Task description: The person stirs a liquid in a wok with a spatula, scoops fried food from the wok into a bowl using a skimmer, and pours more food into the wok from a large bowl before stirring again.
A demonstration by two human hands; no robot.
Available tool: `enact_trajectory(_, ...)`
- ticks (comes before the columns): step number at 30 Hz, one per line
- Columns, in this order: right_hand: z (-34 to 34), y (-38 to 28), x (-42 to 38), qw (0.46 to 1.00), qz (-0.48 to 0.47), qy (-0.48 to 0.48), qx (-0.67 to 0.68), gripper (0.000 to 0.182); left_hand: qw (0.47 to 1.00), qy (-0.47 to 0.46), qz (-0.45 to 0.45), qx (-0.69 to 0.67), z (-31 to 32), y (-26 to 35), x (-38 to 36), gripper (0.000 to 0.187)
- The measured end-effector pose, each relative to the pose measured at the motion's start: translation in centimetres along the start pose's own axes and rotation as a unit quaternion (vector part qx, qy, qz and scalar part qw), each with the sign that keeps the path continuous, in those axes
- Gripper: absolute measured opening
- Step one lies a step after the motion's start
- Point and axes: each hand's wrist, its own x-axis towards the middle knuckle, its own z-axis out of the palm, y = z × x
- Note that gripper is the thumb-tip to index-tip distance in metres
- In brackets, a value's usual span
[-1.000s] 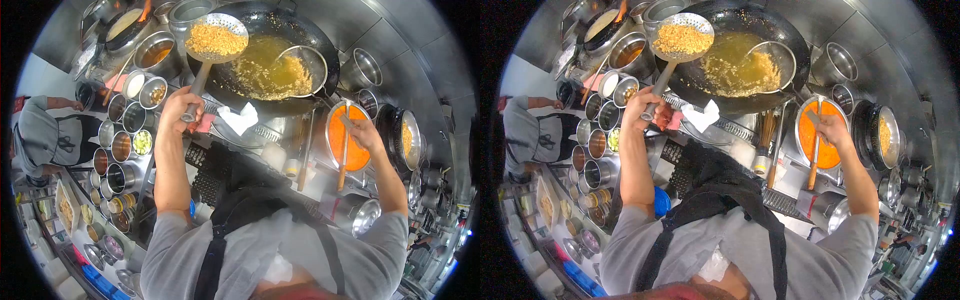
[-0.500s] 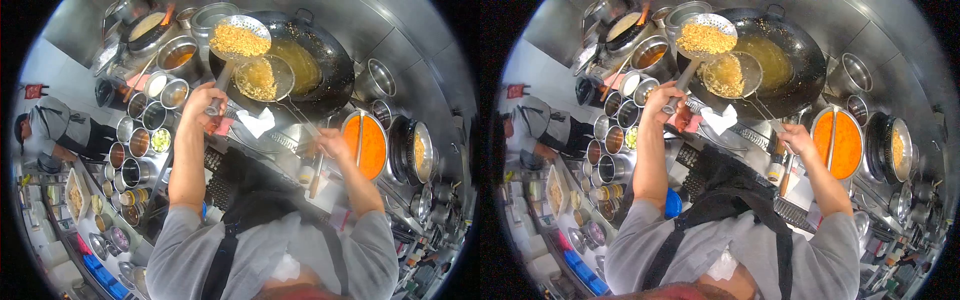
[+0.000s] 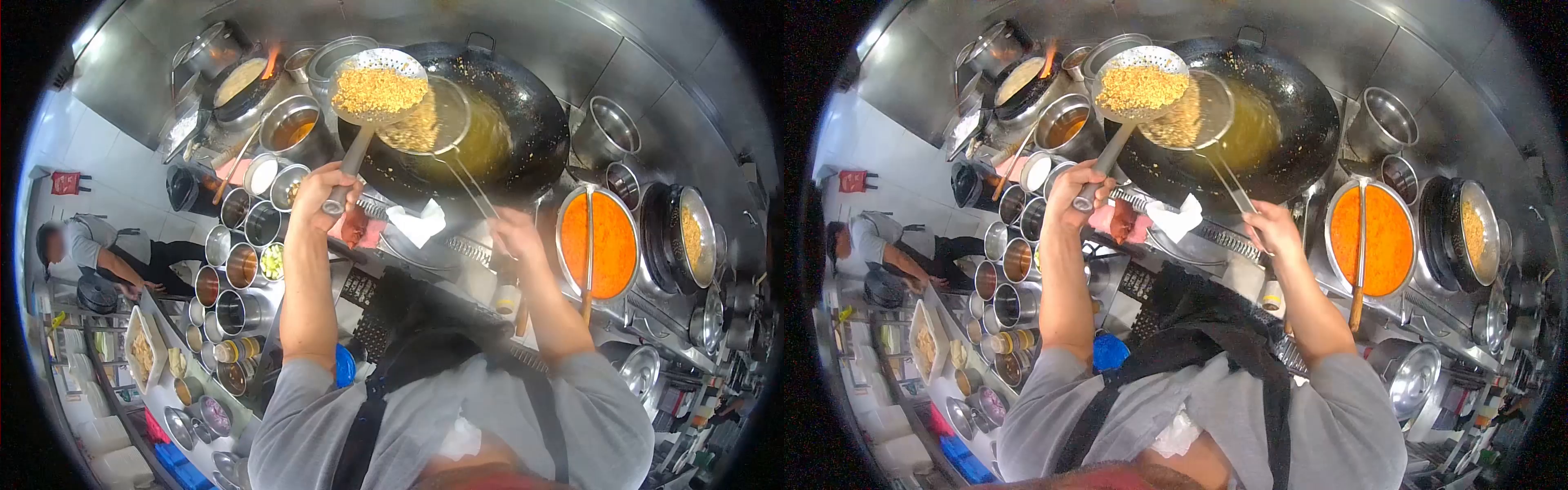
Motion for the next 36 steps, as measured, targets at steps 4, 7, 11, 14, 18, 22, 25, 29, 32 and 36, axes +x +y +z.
enact_trajectory(4, -5.2, -1.5, 1.3, 0.998, -0.020, 0.058, 0.019, 0.031, 1.000, -0.005, -0.008, -0.002, -0.2, 0.7, 0.0, 0.043)
enact_trajectory(7, -9.6, -3.6, 2.9, 0.975, -0.099, 0.144, -0.136, 0.027, 1.000, -0.009, -0.011, 0.012, -0.5, 0.6, 0.7, 0.041)
enact_trajectory(11, -15.4, -4.5, 5.9, 0.781, -0.230, 0.241, -0.528, 0.024, 0.999, 0.034, -0.019, 0.027, -0.7, -0.3, 1.4, 0.039)
enact_trajectory(14, -15.8, -4.7, 7.2, 0.730, -0.213, 0.240, -0.603, 0.023, 0.999, 0.038, -0.023, 0.023, -1.1, -0.9, 2.0, 0.039)
enact_trajectory(18, -12.4, -4.6, 8.0, 0.930, -0.023, 0.147, -0.338, 0.021, 0.998, 0.053, -0.025, 0.014, -1.2, -1.1, 2.3, 0.040)
enact_trajectory(22, -9.1, -2.1, 10.1, 0.978, 0.010, 0.065, -0.199, 0.014, 0.998, 0.062, -0.015, 0.013, -1.2, -1.2, 2.6, 0.042)
enact_trajectory(25, -6.2, -2.0, 11.5, 0.990, 0.014, 0.060, -0.126, 0.010, 0.999, 0.043, -0.021, 0.007, -0.9, -0.9, 2.6, 0.043)
enact_trajectory(29, -3.5, -0.9, 14.2, 0.998, -0.007, 0.048, -0.045, 0.011, 0.998, 0.053, -0.011, 0.018, -0.6, -0.9, 2.2, 0.043)
enact_trajectory(32, -2.0, 0.0, 16.5, 0.999, -0.020, 0.029, 0.001, 0.012, 0.998, 0.057, -0.019, 0.009, -0.6, -1.0, 1.8, 0.040)
enact_trajectory(36, -0.1, -0.4, 18.5, 0.999, -0.035, 0.035, 0.007, 0.013, 0.998, 0.065, -0.016, 0.014, 0.1, -0.9, 1.0, 0.023)
